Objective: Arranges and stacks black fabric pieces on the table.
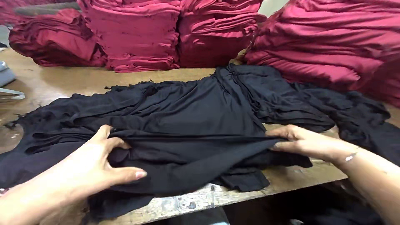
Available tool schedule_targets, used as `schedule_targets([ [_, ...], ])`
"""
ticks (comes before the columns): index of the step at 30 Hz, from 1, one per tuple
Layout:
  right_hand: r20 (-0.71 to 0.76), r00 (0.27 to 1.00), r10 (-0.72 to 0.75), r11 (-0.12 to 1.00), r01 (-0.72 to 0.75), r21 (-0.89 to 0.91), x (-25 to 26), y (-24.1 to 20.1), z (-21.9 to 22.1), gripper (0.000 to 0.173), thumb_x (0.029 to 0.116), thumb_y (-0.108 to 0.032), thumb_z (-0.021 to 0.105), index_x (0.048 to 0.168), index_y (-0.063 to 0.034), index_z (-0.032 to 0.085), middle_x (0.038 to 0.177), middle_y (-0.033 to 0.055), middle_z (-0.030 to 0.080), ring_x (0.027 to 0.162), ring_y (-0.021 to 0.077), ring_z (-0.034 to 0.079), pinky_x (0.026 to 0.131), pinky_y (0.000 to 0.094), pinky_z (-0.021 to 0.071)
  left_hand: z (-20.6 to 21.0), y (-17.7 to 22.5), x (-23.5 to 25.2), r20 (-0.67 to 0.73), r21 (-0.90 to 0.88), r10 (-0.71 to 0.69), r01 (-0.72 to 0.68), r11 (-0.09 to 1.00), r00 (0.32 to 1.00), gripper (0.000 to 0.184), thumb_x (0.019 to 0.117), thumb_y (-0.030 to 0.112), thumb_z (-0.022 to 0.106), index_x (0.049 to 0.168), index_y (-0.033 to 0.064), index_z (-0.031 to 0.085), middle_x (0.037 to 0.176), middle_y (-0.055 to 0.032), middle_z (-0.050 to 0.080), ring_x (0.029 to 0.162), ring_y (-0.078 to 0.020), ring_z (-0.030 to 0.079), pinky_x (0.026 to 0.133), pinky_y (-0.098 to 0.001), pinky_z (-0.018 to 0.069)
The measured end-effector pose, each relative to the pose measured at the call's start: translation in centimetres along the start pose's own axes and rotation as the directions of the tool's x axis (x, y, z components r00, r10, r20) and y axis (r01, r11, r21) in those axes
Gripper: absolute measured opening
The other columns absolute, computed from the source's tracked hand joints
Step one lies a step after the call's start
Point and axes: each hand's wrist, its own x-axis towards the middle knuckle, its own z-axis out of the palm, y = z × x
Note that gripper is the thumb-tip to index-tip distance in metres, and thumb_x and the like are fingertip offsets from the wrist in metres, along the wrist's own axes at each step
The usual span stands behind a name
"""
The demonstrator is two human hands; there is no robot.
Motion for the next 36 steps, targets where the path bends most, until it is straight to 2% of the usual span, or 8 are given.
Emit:
schedule_targets([
  [5, -0.111, 0.959, 0.261, 0.877, -0.187, 0.443, 1.5, -0.9, -1.9, 0.028, 0.0998, -0.007, 0.048, 0.091, -0.0038, 0.074, 0.076, 0.0066, 0.074, 0.063, 0.0116, 0.069, 0.057, 0.027, 0.0579, 4.5, 7.3, -1.6, -0.384, 0.144, 0.078, -0.023, 0.989, 0.92, 0.095, 0.0561, 0.076, 0.08, 0.102, -0.0062, 0.067, 0.147, -0.0392, 0.037, 0.119, -0.0567, 0.054, 0.084, -0.0608, 0.0559],
  [10, -0.184, 0.939, 0.292, 0.857, -0.171, 0.485, 2.6, -2.2, -1.6, 0.033, 0.1064, -0.012, 0.049, 0.086, -0.0043, 0.074, 0.07, 0.0077, 0.071, 0.056, 0.0116, 0.065, 0.05, 0.0266, 0.0538, 11.5, 9.4, 0.6, -0.511, 0.082, 0.026, 0.019, 0.996, 0.859, 0.085, 0.0703, 0.074, 0.074, 0.098, -0.0063, 0.066, 0.149, -0.0394, 0.037, 0.12, -0.0561, 0.055, 0.084, -0.0551, 0.0579],
  [16, -0.337, 0.888, 0.313, 0.893, -0.154, 0.423, 2.4, -2.5, -3.4, 0.026, 0.1025, -0.02, 0.061, 0.085, -0.0039, 0.074, 0.072, 0.0082, 0.072, 0.058, 0.0139, 0.066, 0.052, 0.0302, 0.0557, 9.8, 7.3, 3.0, -0.451, 0.17, 0.154, -0.085, 0.982, 0.879, 0.031, 0.0706, 0.002, 0.078, 0.094, -0.0101, 0.062, 0.148, -0.039, 0.039, 0.118, -0.0562, 0.058, 0.084, -0.0557, 0.0592],
  [19, -0.397, 0.881, 0.259, 0.939, -0.132, 0.319, 1.8, -2.5, -4.8, 0.019, 0.0972, -0.014, 0.069, 0.081, -0.0055, 0.073, 0.073, 0.0061, 0.072, 0.059, 0.0116, 0.065, 0.054, 0.0278, 0.0547, 6.9, 4.9, 1.9, -0.394, 0.189, 0.274, -0.215, 0.958, 0.877, 0.02, 0.0728, -0.005, 0.072, 0.091, -0.0078, 0.064, 0.141, -0.0347, 0.048, 0.107, -0.0482, 0.065, 0.077, -0.0548, 0.0603],
  [24, -0.466, 0.832, 0.301, 0.917, -0.119, 0.38, 2.2, -3.6, -4.7, 0.022, 0.0997, -0.017, 0.063, 0.082, -0.0079, 0.072, 0.073, 0.0037, 0.072, 0.059, 0.0092, 0.065, 0.052, 0.0272, 0.0538, 5.2, 2.9, 0.0, -0.448, 0.042, 0.225, -0.231, 0.972, 0.865, 0.025, 0.0736, 0.01, 0.056, 0.094, 0.0014, 0.067, 0.134, -0.0221, 0.052, 0.112, -0.0291, 0.062, 0.085, -0.0387, 0.0575],
  [27, -0.502, 0.811, 0.3, 0.93, -0.13, 0.345, 3.0, -4.4, -4.9, 0.021, 0.0954, -0.019, 0.07, 0.078, -0.0082, 0.072, 0.071, 0.0049, 0.071, 0.057, 0.0113, 0.063, 0.051, 0.03, 0.0516, 7.5, 4.7, -1.8, -0.467, -0.101, 0.157, -0.229, 0.968, 0.87, 0.029, 0.0782, 0.024, 0.067, 0.098, 0.0036, 0.068, 0.135, -0.0214, 0.05, 0.089, -0.0133, 0.067, 0.068, -0.0281, 0.0607],
  [31, -0.501, 0.813, 0.297, 0.943, -0.166, 0.289, 3.6, -6.0, -6.0, 0.017, 0.0929, -0.017, 0.073, 0.079, -0.0076, 0.074, 0.074, 0.0059, 0.073, 0.06, 0.0123, 0.065, 0.054, 0.0316, 0.0538, 11.2, 5.9, -1.9, -0.531, -0.088, 0.141, -0.22, 0.971, 0.835, 0.037, 0.0857, 0.039, 0.075, 0.096, 0.0037, 0.066, 0.142, -0.0258, 0.046, 0.125, -0.032, 0.056, 0.097, -0.0381, 0.0544],
  [36, -0.512, 0.814, 0.273, 0.952, -0.153, 0.263, 3.5, -8.1, -6.7, 0.017, 0.093, -0.016, 0.072, 0.079, -0.0075, 0.074, 0.073, 0.0054, 0.071, 0.058, 0.0115, 0.063, 0.052, 0.0301, 0.0522, 12.2, 7.8, 1.1, -0.53, 0.044, 0.086, -0.074, 0.996, 0.843, 0.046, 0.0861, 0.048, 0.075, 0.09, 0.0022, 0.071, 0.141, -0.0285, 0.051, 0.122, -0.0481, 0.055, 0.095, -0.0529, 0.0541],
])
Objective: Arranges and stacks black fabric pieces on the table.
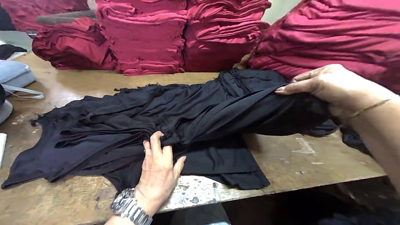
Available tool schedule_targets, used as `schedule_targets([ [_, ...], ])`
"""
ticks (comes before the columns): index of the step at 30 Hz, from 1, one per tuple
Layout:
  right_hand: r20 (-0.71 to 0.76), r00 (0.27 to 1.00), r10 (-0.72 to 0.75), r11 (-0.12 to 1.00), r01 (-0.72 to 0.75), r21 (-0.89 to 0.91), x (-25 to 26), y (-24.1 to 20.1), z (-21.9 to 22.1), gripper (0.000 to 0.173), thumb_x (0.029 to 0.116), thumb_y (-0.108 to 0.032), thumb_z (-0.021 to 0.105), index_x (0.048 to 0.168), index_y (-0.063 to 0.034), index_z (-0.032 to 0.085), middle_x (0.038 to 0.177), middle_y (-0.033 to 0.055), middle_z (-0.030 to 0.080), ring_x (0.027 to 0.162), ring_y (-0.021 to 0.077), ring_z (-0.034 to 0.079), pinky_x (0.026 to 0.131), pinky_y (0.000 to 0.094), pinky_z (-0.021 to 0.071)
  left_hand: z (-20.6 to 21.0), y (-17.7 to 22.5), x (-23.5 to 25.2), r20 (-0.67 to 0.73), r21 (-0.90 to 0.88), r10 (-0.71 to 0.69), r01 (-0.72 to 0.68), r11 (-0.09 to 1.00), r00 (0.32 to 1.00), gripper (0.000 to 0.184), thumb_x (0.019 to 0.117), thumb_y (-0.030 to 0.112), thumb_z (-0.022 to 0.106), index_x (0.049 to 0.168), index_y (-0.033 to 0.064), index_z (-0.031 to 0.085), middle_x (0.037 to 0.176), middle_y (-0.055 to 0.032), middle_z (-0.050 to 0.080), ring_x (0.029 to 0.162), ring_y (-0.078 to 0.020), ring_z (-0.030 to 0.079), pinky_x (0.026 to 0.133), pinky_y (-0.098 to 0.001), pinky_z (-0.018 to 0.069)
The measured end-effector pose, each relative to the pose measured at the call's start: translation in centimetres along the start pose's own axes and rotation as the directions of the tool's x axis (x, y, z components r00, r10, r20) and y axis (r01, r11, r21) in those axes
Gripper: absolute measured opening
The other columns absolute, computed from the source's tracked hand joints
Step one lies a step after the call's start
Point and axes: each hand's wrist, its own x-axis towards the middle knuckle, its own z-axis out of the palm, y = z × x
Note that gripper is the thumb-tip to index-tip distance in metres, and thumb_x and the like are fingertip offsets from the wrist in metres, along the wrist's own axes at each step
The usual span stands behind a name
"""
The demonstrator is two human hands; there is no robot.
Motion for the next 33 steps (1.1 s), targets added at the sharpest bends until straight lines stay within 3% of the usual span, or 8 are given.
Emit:
schedule_targets([
  [5, 0.031, 0.999, 0.013, 0.999, -0.014, 0.03, -0.9, -0.9, -0.5, 0.017, 0.0962, -0.016, 0.068, 0.083, -0.0068, 0.073, 0.073, 0.0049, 0.072, 0.056, 0.0103, 0.064, 0.049, 0.0272, 0.0523, -0.6, -1.3, 1.6, 0.09, 0.021, 0.082, -0.085, 0.996, 0.993, 0.028, 0.0836, 0.026, 0.081, 0.084, 0.0001, 0.071, 0.138, -0.0302, 0.051, 0.117, -0.0492, 0.057, 0.091, -0.0552, 0.0556],
  [9, 0.079, 0.996, -0.049, 0.995, 0.042, 0.088, -0.8, -0.7, -1.4, 0.02, 0.0972, -0.014, 0.063, 0.08, -0.0096, 0.072, 0.074, 0.0016, 0.073, 0.059, 0.007, 0.066, 0.05, 0.0235, 0.0527, -1.5, 0.0, 2.6, 0.152, 0.061, -0.08, 0.072, 0.996, 0.985, 0.079, 0.0805, 0.074, 0.065, 0.099, -0.0024, 0.071, 0.142, -0.0327, 0.047, 0.125, -0.0515, 0.053, 0.097, -0.0578, 0.052],
  [11, 0.069, 0.992, -0.104, 0.986, 0.094, 0.138, -0.7, -1.0, -1.6, 0.022, 0.0974, -0.014, 0.063, 0.078, -0.0108, 0.072, 0.072, 0.0004, 0.073, 0.058, 0.0053, 0.066, 0.049, 0.0219, 0.0527, -0.9, 1.2, 3.5, 0.153, 0.116, -0.155, 0.138, 0.984, 0.976, 0.087, 0.0838, 0.078, 0.059, 0.101, -0.006, 0.069, 0.143, -0.0352, 0.045, 0.125, -0.0544, 0.052, 0.095, -0.059, 0.0527],
  [14, 0.02, 0.988, -0.15, 0.976, 0.145, 0.165, -0.9, -2.2, -1.8, 0.02, 0.0948, -0.011, 0.065, 0.076, -0.0109, 0.071, 0.07, -0.0003, 0.071, 0.056, 0.0049, 0.063, 0.048, 0.0216, 0.0523, 0.7, 1.3, 4.8, 0.116, 0.202, -0.117, 0.092, 0.975, 0.986, 0.059, 0.092, 0.051, 0.066, 0.097, -0.0081, 0.068, 0.14, -0.0364, 0.047, 0.119, -0.0543, 0.055, 0.088, -0.0574, 0.0554],
  [16, 0.004, 0.987, -0.16, 0.979, 0.158, 0.132, -1.0, -2.8, -2.4, 0.016, 0.0944, -0.014, 0.066, 0.079, -0.0118, 0.071, 0.072, -0.0013, 0.072, 0.057, 0.0043, 0.064, 0.049, 0.0214, 0.0532, 0.9, 0.7, 5.4, 0.094, 0.212, -0.054, 0.033, 0.977, 0.994, 0.029, 0.0887, 0.021, 0.067, 0.09, -0.0079, 0.068, 0.135, -0.0334, 0.05, 0.112, -0.0514, 0.058, 0.082, -0.0551, 0.0566],
  [18, -0.006, 0.984, -0.18, 0.976, 0.18, 0.12, -0.9, -2.7, -3.0, 0.017, 0.0934, -0.015, 0.068, 0.078, -0.0119, 0.073, 0.071, -0.0013, 0.072, 0.057, 0.0043, 0.065, 0.048, 0.0215, 0.0531, 0.3, -0.1, 6.0, 0.089, 0.208, -0.015, -0.004, 0.978, 0.996, 0.021, 0.0846, 0.012, 0.069, 0.09, -0.0083, 0.068, 0.133, -0.0332, 0.052, 0.11, -0.0508, 0.06, 0.08, -0.0546, 0.0579],
  [27, -0.006, 0.958, -0.285, 0.945, 0.283, 0.163, -0.5, -1.7, -3.2, 0.021, 0.093, -0.014, 0.066, 0.074, -0.0184, 0.073, 0.068, -0.0068, 0.072, 0.055, -0.0011, 0.063, 0.046, 0.018, 0.052, -0.8, -1.9, 5.6, 0.161, 0.26, -0.021, -0.022, 0.965, 0.987, 0.033, 0.0839, 0.029, 0.082, 0.088, -0.0013, 0.072, 0.138, -0.0304, 0.05, 0.114, -0.0502, 0.058, 0.08, -0.0594, 0.055],
  [33, 0.033, 0.946, -0.321, 0.945, 0.317, 0.085, 0.2, -0.4, -4.5, 0.016, 0.0904, -0.01, 0.07, 0.075, -0.0141, 0.07, 0.066, -0.0037, 0.07, 0.054, 0.001, 0.062, 0.046, 0.0193, 0.0524, -5.2, -5.5, 7.2, 0.421, -0.194, 0.14, -0.062, 0.979, 0.896, 0.019, 0.0834, 0.032, 0.083, 0.083, 0.0133, 0.079, 0.134, -0.0221, 0.06, 0.119, -0.0347, 0.062, 0.096, -0.0526, 0.0536],
])
